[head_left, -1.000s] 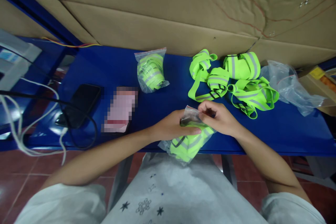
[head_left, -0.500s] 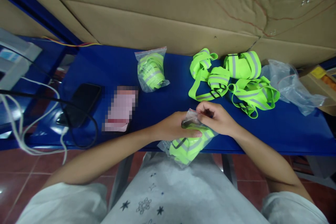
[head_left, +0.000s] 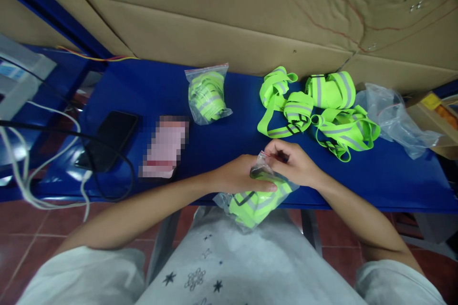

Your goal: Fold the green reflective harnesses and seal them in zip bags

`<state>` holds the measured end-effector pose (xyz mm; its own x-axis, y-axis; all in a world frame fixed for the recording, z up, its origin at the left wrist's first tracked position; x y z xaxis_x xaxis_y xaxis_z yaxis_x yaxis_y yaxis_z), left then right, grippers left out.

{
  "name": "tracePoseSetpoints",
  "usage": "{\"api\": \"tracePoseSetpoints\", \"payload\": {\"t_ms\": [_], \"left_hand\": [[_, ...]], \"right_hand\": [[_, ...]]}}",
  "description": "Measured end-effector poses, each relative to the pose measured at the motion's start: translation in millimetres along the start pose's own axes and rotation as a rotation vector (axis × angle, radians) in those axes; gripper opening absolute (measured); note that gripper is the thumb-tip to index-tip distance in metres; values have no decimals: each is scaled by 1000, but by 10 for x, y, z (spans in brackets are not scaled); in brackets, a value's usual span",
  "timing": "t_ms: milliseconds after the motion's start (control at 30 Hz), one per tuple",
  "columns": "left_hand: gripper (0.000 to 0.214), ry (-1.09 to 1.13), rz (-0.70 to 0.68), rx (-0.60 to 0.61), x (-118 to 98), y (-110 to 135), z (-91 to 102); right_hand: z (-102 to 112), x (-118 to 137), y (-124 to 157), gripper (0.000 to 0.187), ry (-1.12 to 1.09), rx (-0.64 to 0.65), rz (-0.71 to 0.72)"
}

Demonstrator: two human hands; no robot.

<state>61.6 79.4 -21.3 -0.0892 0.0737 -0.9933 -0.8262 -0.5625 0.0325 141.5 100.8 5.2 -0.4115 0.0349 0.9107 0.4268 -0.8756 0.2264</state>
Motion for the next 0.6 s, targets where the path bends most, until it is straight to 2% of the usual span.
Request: {"api": "tracePoseSetpoints", "payload": {"t_ms": [200, 367, 500, 600], "left_hand": [[35, 58, -13, 0, -18, -2, -5], [37, 99, -26, -13, -2, -11, -20], [51, 133, -63, -82, -29, -12, 38], [70, 112, -39, -99, -80, 57, 142]], "right_hand": [[-3, -34, 2, 22, -39, 20, -38], [21, 32, -12, 26, -29, 45, 21], [152, 41, 2, 24, 8, -43, 27], [348, 26, 34, 24, -47, -154, 30]]}}
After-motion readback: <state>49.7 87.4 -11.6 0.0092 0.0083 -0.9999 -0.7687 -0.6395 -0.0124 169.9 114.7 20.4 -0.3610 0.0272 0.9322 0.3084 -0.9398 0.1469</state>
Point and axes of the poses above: each hand's wrist, its own y-axis away from the middle knuckle, its own z-axis out of the back of the hand, x = y × z, the point moved 10 cm from there along -y, towards the middle knuckle, and after that the axes turned 9 degrees about -z, right-handed, at the moved point
